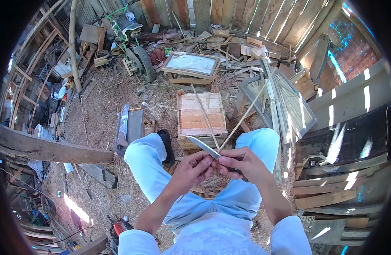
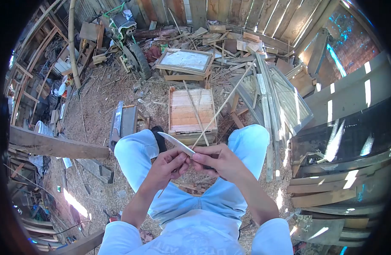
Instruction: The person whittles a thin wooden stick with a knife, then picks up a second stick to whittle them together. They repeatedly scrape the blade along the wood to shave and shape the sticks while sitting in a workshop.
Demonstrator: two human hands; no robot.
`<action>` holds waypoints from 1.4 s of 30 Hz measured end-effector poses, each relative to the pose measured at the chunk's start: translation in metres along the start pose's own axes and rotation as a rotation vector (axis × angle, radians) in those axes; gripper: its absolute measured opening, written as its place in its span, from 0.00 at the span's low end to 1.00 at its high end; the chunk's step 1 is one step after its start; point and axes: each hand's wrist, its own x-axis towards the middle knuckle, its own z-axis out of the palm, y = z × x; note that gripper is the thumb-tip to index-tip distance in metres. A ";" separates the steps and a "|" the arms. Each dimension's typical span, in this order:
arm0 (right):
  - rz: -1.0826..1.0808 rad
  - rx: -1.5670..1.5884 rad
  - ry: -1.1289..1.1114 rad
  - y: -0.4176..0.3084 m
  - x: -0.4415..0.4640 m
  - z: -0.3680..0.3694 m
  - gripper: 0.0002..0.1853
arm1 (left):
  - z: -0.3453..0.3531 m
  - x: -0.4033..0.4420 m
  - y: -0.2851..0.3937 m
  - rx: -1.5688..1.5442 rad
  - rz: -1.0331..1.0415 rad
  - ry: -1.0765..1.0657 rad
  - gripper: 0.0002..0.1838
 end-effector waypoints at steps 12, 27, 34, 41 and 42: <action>-0.013 -0.065 0.086 -0.017 -0.008 0.007 0.15 | 0.009 -0.009 0.013 -0.143 -0.080 -0.057 0.12; -0.049 -0.059 0.075 -0.032 -0.018 0.004 0.13 | 0.005 -0.014 0.015 -0.304 -0.143 -0.153 0.10; -0.164 -0.178 0.280 -0.050 -0.017 -0.009 0.14 | 0.000 -0.019 0.009 -0.240 -0.148 -0.143 0.12; -0.186 -0.137 0.126 -0.051 -0.016 0.001 0.20 | 0.015 -0.014 0.023 -0.086 -0.090 -0.095 0.13; -0.179 -0.145 0.120 -0.052 -0.015 0.004 0.21 | 0.016 -0.013 0.022 -0.086 -0.090 -0.101 0.13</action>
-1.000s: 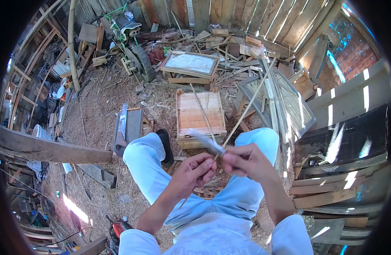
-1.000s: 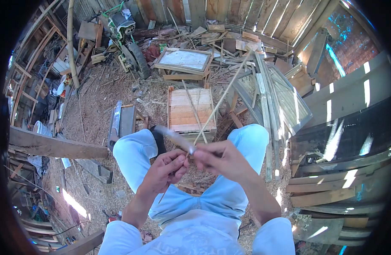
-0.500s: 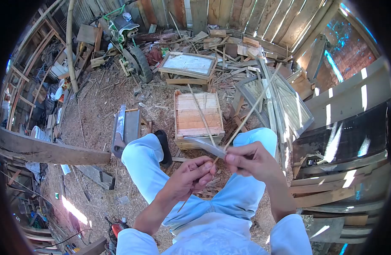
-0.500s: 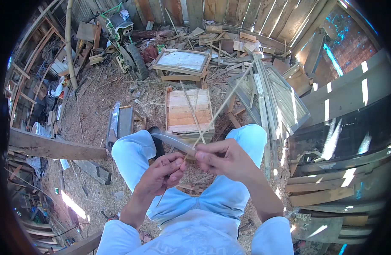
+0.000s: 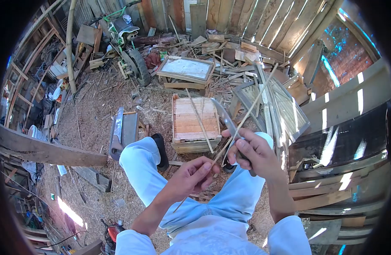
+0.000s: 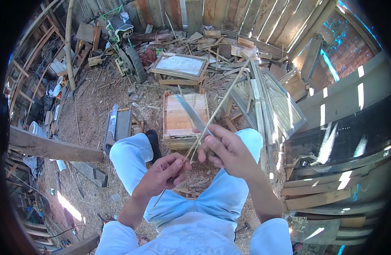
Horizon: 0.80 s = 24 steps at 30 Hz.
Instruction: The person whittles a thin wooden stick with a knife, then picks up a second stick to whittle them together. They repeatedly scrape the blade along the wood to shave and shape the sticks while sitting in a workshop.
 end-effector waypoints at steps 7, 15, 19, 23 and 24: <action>0.031 -0.016 0.106 0.001 0.001 -0.003 0.13 | -0.018 -0.002 -0.001 -0.010 -0.001 -0.065 0.14; 0.000 0.056 0.207 -0.004 0.014 -0.014 0.10 | -0.033 -0.011 -0.009 -0.107 -0.053 -0.017 0.14; -0.147 -0.015 0.397 0.013 0.027 -0.050 0.09 | -0.052 -0.022 -0.018 -0.049 -0.109 -0.037 0.13; -0.279 0.146 0.643 -0.006 0.028 -0.102 0.09 | -0.082 -0.036 -0.032 -0.090 -0.158 0.104 0.13; -0.268 0.088 0.619 -0.002 0.026 -0.097 0.09 | -0.080 -0.034 -0.029 -0.094 -0.150 0.114 0.13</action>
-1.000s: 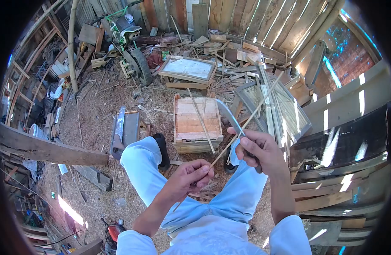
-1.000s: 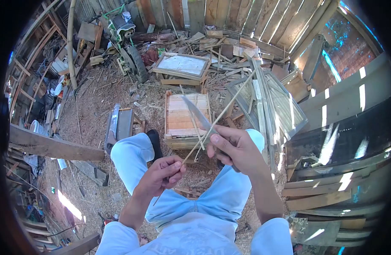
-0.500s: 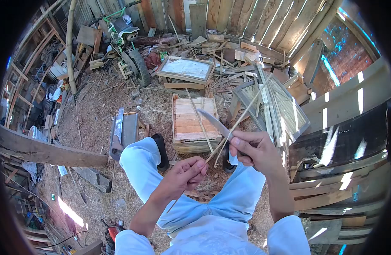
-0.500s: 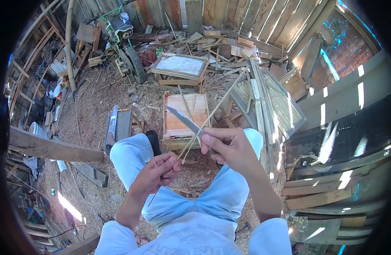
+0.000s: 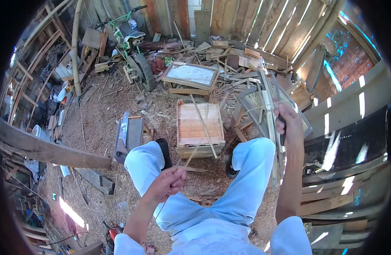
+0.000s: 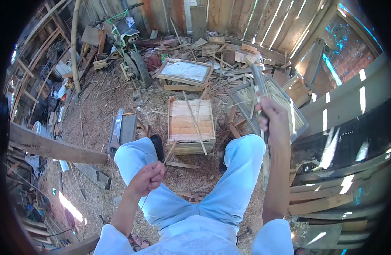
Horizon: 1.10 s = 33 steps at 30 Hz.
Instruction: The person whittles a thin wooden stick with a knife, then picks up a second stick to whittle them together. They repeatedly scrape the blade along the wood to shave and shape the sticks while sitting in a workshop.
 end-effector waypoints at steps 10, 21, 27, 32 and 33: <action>-0.048 -0.175 -0.435 0.030 -0.067 0.070 0.10 | 0.055 0.039 0.040 -0.024 0.267 0.070 0.10; -0.065 -0.093 -0.306 0.010 -0.082 0.086 0.12 | 0.077 0.031 0.039 -0.043 0.315 -0.123 0.12; 0.077 0.026 -0.454 0.012 -0.088 0.077 0.14 | 0.085 0.023 0.036 -0.023 0.370 -0.126 0.12; 0.126 0.143 -0.551 0.005 -0.090 0.077 0.14 | 0.088 0.022 0.038 -0.004 0.397 -0.101 0.11; 0.127 0.142 -0.551 0.002 -0.090 0.078 0.14 | 0.089 0.021 0.038 -0.012 0.397 -0.091 0.11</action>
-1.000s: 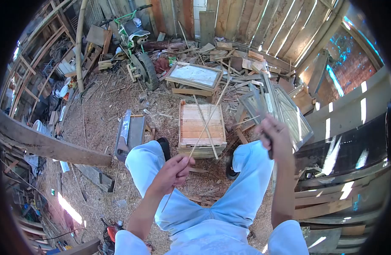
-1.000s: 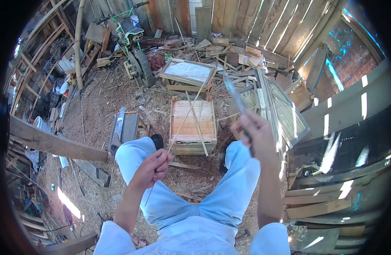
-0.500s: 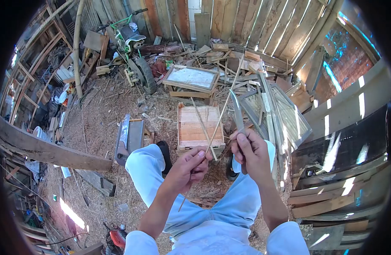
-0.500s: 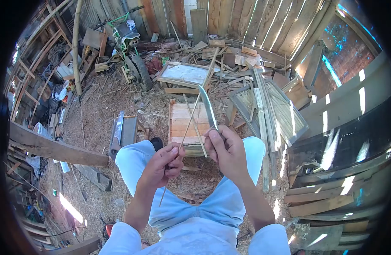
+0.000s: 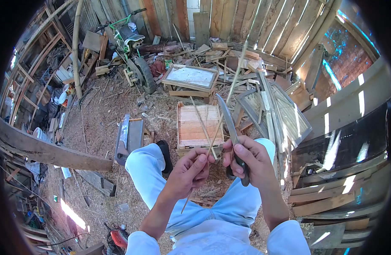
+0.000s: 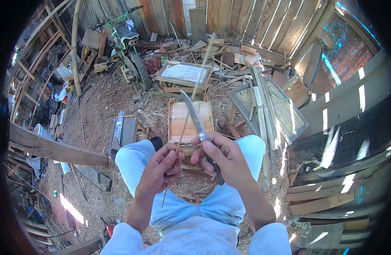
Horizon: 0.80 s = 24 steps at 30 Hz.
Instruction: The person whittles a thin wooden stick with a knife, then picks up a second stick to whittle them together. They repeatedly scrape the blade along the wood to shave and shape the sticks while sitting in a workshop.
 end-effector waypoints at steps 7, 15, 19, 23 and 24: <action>0.094 0.092 -0.058 -0.005 0.000 0.004 0.17 | 0.000 -0.002 0.001 0.045 0.020 -0.009 0.10; 0.035 -0.002 -0.044 0.002 0.003 0.005 0.12 | -0.003 -0.002 0.006 0.155 0.051 -0.020 0.13; 0.071 -0.149 0.020 -0.004 0.004 0.009 0.09 | -0.002 -0.001 0.008 0.212 0.077 -0.012 0.13; 0.154 -0.253 -0.090 -0.002 0.006 0.006 0.09 | 0.003 0.001 0.008 0.320 0.135 0.071 0.12; 0.153 -0.252 -0.091 -0.001 0.007 0.006 0.09 | 0.003 0.002 0.007 0.371 0.174 0.076 0.11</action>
